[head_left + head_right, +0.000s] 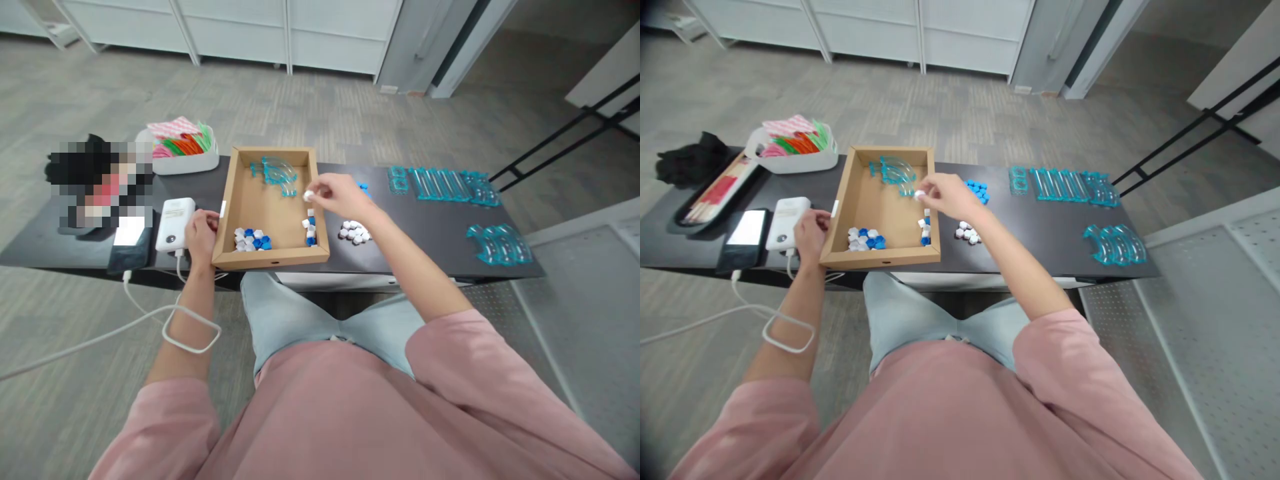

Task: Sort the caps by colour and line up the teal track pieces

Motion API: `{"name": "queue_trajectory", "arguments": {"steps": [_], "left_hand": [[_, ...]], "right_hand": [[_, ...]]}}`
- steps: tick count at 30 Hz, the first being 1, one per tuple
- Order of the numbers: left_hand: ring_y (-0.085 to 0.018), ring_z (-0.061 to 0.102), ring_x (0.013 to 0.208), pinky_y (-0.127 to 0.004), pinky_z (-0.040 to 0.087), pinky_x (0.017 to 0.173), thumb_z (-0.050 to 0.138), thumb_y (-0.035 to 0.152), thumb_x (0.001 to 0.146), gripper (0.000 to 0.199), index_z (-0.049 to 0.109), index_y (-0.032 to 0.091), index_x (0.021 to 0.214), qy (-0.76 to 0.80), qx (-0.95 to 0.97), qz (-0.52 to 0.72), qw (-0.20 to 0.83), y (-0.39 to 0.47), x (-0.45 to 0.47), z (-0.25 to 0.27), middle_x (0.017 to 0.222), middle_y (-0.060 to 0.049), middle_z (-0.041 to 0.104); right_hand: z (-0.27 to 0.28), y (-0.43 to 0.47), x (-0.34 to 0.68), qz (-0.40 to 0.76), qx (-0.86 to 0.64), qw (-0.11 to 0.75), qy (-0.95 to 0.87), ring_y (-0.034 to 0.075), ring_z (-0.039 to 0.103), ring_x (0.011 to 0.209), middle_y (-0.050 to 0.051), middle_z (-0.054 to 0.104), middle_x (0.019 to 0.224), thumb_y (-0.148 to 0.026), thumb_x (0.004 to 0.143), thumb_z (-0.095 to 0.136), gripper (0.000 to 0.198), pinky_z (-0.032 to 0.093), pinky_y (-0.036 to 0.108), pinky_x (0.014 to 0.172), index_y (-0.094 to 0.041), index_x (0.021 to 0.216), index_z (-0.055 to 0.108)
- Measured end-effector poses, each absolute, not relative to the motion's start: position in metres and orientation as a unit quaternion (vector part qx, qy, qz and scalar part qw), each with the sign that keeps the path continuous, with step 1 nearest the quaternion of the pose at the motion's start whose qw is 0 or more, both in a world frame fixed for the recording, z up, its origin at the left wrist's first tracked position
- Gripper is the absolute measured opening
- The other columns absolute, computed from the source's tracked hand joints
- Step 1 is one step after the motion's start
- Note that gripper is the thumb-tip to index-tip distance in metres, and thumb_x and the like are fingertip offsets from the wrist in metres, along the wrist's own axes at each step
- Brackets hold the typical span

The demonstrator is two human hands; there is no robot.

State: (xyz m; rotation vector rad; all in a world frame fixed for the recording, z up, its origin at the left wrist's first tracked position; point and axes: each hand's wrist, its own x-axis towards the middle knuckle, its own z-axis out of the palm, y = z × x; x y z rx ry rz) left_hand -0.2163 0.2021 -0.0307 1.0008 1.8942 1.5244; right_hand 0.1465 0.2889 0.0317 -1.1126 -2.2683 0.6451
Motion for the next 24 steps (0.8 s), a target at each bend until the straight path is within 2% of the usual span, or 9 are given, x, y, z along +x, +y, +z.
{"name": "queue_trajectory", "arguments": {"steps": [3, 7, 10, 16, 20, 24], "left_hand": [[-0.017, 0.052, 0.070, -0.028, 0.042, 0.070, 0.045, 0.016, 0.113, 0.039, 0.065, 0.020, 0.079, 0.701, 0.368, 0.558, 0.250, 0.203, -0.216, -0.030, 0.070, -0.001, 0.056], [-0.018, 0.051, 0.071, -0.027, 0.040, 0.068, 0.045, 0.014, 0.111, 0.040, 0.065, 0.019, 0.077, 0.704, 0.357, 0.561, 0.246, 0.204, -0.213, -0.025, 0.068, -0.001, 0.056], [-0.018, 0.050, 0.070, -0.027, 0.038, 0.066, 0.043, 0.014, 0.111, 0.043, 0.065, 0.020, 0.075, 0.711, 0.346, 0.561, 0.246, 0.203, -0.211, -0.021, 0.066, -0.002, 0.054], [-0.018, 0.051, 0.069, -0.028, 0.041, 0.067, 0.045, 0.015, 0.108, 0.039, 0.063, 0.021, 0.074, 0.717, 0.348, 0.559, 0.230, 0.201, -0.208, -0.019, 0.066, -0.001, 0.054], [-0.019, 0.051, 0.068, -0.030, 0.041, 0.067, 0.048, 0.022, 0.112, 0.040, 0.063, 0.022, 0.075, 0.717, 0.347, 0.558, 0.234, 0.201, -0.208, -0.019, 0.067, -0.001, 0.054], [-0.019, 0.052, 0.069, -0.032, 0.042, 0.069, 0.049, 0.023, 0.115, 0.042, 0.064, 0.022, 0.076, 0.707, 0.351, 0.563, 0.245, 0.202, -0.211, -0.024, 0.069, -0.002, 0.055]], "right_hand": [[0.025, 0.274, 0.245, 0.224, -0.523, 0.298, -0.767, 0.025, 0.080, 0.089, 0.009, 0.090, 0.105, -0.050, 0.103, 0.088, 0.027, 0.065, 0.042, 0.093, -0.024, 0.111, 0.088], [-0.007, 0.257, 0.318, 0.242, -0.618, 0.279, -0.694, 0.026, 0.079, 0.084, 0.008, 0.088, 0.093, -0.053, 0.092, 0.095, 0.031, 0.065, 0.042, 0.088, -0.024, 0.100, 0.087], [-0.033, 0.247, 0.323, 0.260, -0.634, 0.291, -0.668, 0.025, 0.077, 0.084, 0.008, 0.088, 0.094, -0.055, 0.091, 0.092, 0.032, 0.065, 0.042, 0.087, -0.025, 0.099, 0.088], [-0.053, 0.234, 0.308, 0.229, -0.622, 0.339, -0.667, 0.029, 0.079, 0.098, 0.010, 0.089, 0.109, -0.061, 0.104, 0.076, 0.036, 0.066, 0.046, 0.097, -0.028, 0.103, 0.091], [-0.055, 0.233, 0.311, 0.231, -0.620, 0.347, -0.665, 0.031, 0.077, 0.095, 0.011, 0.088, 0.106, -0.062, 0.102, 0.076, 0.036, 0.065, 0.048, 0.095, -0.028, 0.098, 0.088], [-0.055, 0.236, 0.313, 0.216, -0.626, 0.401, -0.632, 0.030, 0.076, 0.096, 0.012, 0.086, 0.109, -0.059, 0.101, 0.071, 0.033, 0.064, 0.048, 0.095, -0.028, 0.097, 0.082]]}}
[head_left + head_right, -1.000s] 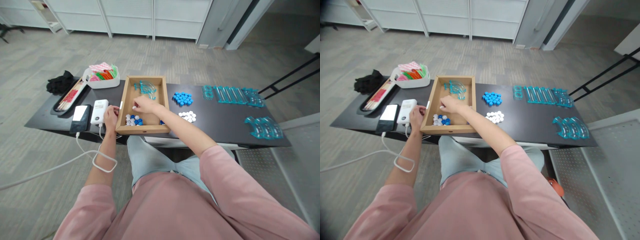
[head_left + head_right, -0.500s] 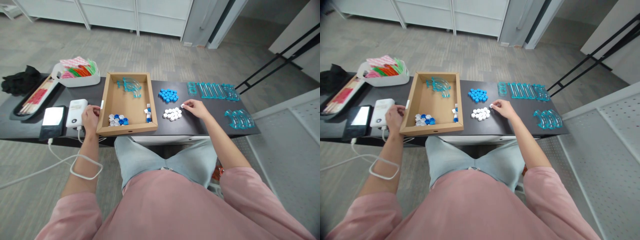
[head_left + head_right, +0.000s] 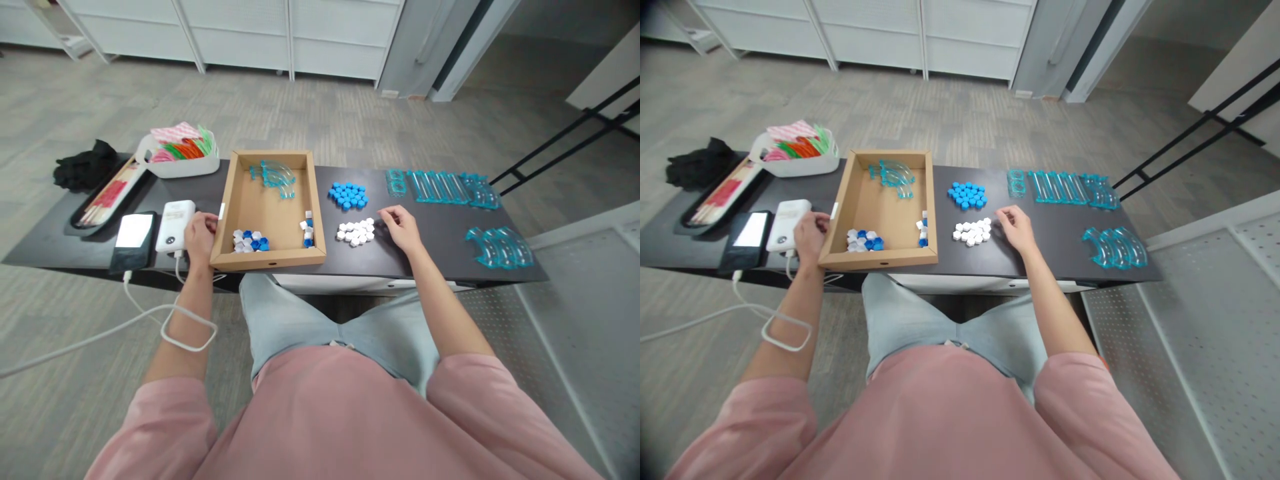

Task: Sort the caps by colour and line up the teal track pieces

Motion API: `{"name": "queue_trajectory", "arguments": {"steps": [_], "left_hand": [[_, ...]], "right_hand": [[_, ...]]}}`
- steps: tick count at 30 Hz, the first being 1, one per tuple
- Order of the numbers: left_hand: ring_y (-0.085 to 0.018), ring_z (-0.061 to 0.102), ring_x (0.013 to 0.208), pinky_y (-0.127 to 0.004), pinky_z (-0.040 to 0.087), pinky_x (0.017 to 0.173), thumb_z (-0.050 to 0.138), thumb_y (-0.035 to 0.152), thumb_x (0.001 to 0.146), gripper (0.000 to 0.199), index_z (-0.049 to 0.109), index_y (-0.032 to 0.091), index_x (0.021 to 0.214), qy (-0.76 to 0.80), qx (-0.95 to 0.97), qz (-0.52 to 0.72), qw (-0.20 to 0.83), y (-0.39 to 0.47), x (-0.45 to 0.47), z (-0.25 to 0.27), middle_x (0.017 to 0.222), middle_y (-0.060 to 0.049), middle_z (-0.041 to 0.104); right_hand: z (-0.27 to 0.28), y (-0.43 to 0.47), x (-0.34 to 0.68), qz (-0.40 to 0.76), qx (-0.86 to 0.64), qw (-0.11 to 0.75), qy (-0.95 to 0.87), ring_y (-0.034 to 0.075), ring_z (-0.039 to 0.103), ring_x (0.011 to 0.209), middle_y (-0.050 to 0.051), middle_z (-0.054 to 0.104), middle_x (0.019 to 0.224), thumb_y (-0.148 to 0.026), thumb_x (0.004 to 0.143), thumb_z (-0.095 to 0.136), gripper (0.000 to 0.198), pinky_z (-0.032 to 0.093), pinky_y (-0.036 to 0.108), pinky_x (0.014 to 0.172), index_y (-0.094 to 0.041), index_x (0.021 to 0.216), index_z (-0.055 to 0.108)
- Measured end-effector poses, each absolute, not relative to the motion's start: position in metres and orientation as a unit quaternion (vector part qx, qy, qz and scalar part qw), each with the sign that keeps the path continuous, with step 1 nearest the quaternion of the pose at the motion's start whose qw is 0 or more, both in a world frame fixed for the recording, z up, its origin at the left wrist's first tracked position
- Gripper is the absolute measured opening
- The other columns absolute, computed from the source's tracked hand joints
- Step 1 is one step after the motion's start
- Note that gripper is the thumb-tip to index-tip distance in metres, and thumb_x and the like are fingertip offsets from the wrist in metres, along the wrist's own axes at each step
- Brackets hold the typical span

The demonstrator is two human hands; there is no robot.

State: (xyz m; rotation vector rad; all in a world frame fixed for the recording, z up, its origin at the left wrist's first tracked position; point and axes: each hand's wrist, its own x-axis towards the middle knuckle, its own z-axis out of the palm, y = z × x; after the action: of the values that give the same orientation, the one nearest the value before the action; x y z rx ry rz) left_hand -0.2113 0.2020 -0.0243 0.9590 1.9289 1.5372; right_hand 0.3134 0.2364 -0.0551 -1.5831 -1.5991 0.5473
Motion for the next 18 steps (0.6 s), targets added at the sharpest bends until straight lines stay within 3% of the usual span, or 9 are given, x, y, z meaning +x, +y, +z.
{"name": "queue_trajectory", "arguments": {"steps": [3, 6, 10, 13, 16, 18], "left_hand": [[-0.020, 0.052, 0.071, -0.032, 0.042, 0.071, 0.048, 0.022, 0.115, 0.042, 0.065, 0.022, 0.077, 0.694, 0.355, 0.574, 0.251, 0.203, -0.214, -0.029, 0.071, -0.003, 0.056], [-0.020, 0.054, 0.073, -0.033, 0.042, 0.071, 0.048, 0.020, 0.114, 0.041, 0.067, 0.022, 0.078, 0.687, 0.362, 0.575, 0.259, 0.202, -0.215, -0.032, 0.072, -0.003, 0.057], [-0.020, 0.054, 0.073, -0.033, 0.043, 0.071, 0.049, 0.021, 0.113, 0.039, 0.067, 0.023, 0.078, 0.683, 0.372, 0.573, 0.260, 0.200, -0.216, -0.034, 0.074, -0.003, 0.057], [-0.020, 0.055, 0.074, -0.033, 0.044, 0.072, 0.050, 0.027, 0.113, 0.037, 0.068, 0.023, 0.082, 0.682, 0.381, 0.569, 0.256, 0.198, -0.217, -0.035, 0.075, -0.003, 0.058], [-0.021, 0.056, 0.075, -0.033, 0.044, 0.071, 0.046, 0.028, 0.111, 0.036, 0.069, 0.022, 0.084, 0.693, 0.394, 0.549, 0.251, 0.198, -0.218, -0.036, 0.075, -0.003, 0.058], [-0.021, 0.056, 0.075, -0.032, 0.043, 0.071, 0.045, 0.027, 0.108, 0.035, 0.069, 0.021, 0.084, 0.697, 0.398, 0.540, 0.252, 0.198, -0.218, -0.035, 0.076, -0.003, 0.058]], "right_hand": [[-0.045, 0.247, 0.293, 0.200, -0.626, 0.440, -0.612, 0.030, 0.074, 0.095, 0.010, 0.084, 0.105, -0.056, 0.105, 0.066, 0.030, 0.063, 0.047, 0.093, -0.028, 0.103, 0.079], [-0.023, 0.270, 0.237, 0.198, -0.548, 0.417, -0.698, 0.029, 0.074, 0.096, 0.010, 0.083, 0.111, -0.050, 0.108, 0.068, 0.028, 0.062, 0.045, 0.093, -0.027, 0.118, 0.081], [0.008, 0.311, 0.131, 0.139, -0.433, 0.257, -0.853, 0.035, 0.076, 0.126, 0.015, 0.081, 0.141, -0.035, 0.108, 0.076, 0.037, 0.056, 0.052, 0.117, -0.025, 0.142, 0.083], [0.019, 0.335, 0.069, 0.087, -0.468, 0.117, -0.872, 0.043, 0.070, 0.149, 0.023, 0.073, 0.162, -0.029, 0.106, 0.083, 0.057, 0.048, 0.060, 0.131, -0.022, 0.162, 0.077], [0.019, 0.344, 0.038, 0.077, -0.493, 0.011, -0.867, 0.042, 0.068, 0.156, 0.024, 0.070, 0.168, -0.026, 0.111, 0.081, 0.059, 0.047, 0.058, 0.135, -0.020, 0.169, 0.073], [0.017, 0.344, 0.032, 0.080, -0.490, 0.003, -0.868, 0.040, 0.066, 0.160, 0.024, 0.071, 0.167, -0.026, 0.115, 0.076, 0.054, 0.047, 0.055, 0.136, -0.019, 0.168, 0.074]]}}
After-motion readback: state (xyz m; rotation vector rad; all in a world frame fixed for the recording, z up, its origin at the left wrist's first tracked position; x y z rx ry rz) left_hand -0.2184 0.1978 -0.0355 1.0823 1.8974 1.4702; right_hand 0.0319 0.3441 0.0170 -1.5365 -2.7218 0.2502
